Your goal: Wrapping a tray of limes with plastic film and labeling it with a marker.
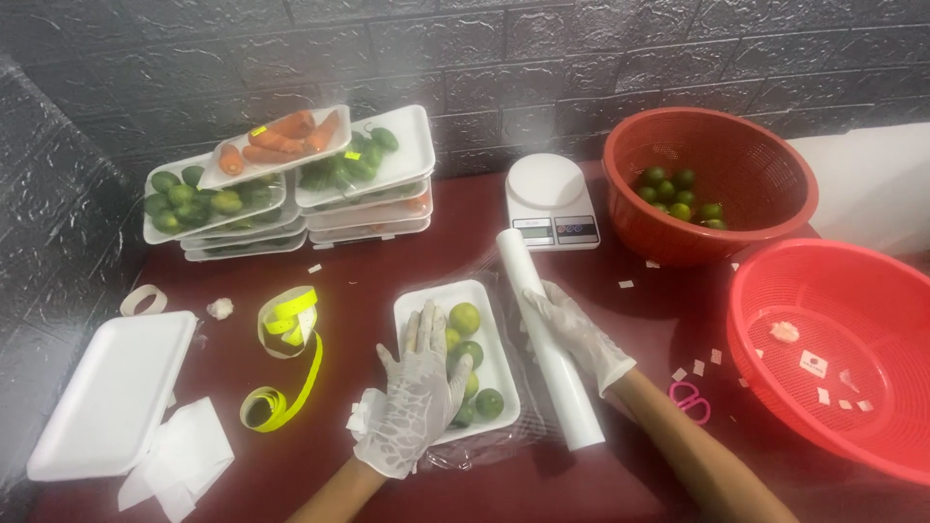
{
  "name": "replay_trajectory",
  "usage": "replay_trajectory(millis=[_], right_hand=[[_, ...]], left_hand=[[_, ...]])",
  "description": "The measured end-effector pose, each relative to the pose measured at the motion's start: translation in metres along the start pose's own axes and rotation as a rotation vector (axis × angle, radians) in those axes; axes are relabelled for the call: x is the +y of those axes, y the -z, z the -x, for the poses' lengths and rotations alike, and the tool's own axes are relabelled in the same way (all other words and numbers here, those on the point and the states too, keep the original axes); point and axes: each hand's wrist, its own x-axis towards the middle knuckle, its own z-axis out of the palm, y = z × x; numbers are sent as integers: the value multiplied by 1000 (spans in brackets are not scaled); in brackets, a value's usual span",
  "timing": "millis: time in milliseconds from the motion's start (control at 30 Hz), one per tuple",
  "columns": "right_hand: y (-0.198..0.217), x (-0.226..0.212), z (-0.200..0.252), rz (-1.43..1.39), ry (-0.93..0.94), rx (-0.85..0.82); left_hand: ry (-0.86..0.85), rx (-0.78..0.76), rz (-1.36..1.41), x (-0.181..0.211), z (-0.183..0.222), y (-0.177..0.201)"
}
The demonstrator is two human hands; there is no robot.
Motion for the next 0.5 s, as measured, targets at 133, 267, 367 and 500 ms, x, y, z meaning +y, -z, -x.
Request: replay_trajectory(millis=[133, 267, 367, 500], right_hand=[[-3, -17, 4, 242, -65, 163], [-7, -25, 9, 598, -97, 286], [-9, -27, 9, 741, -103, 315], [-1, -7, -10, 872, 10, 330]], left_hand=[[0, -11, 39, 0, 1, -3], [-19, 1, 30, -2, 1, 4], [-13, -2, 21, -2, 0, 1], [-23, -32, -12, -6, -4, -5]])
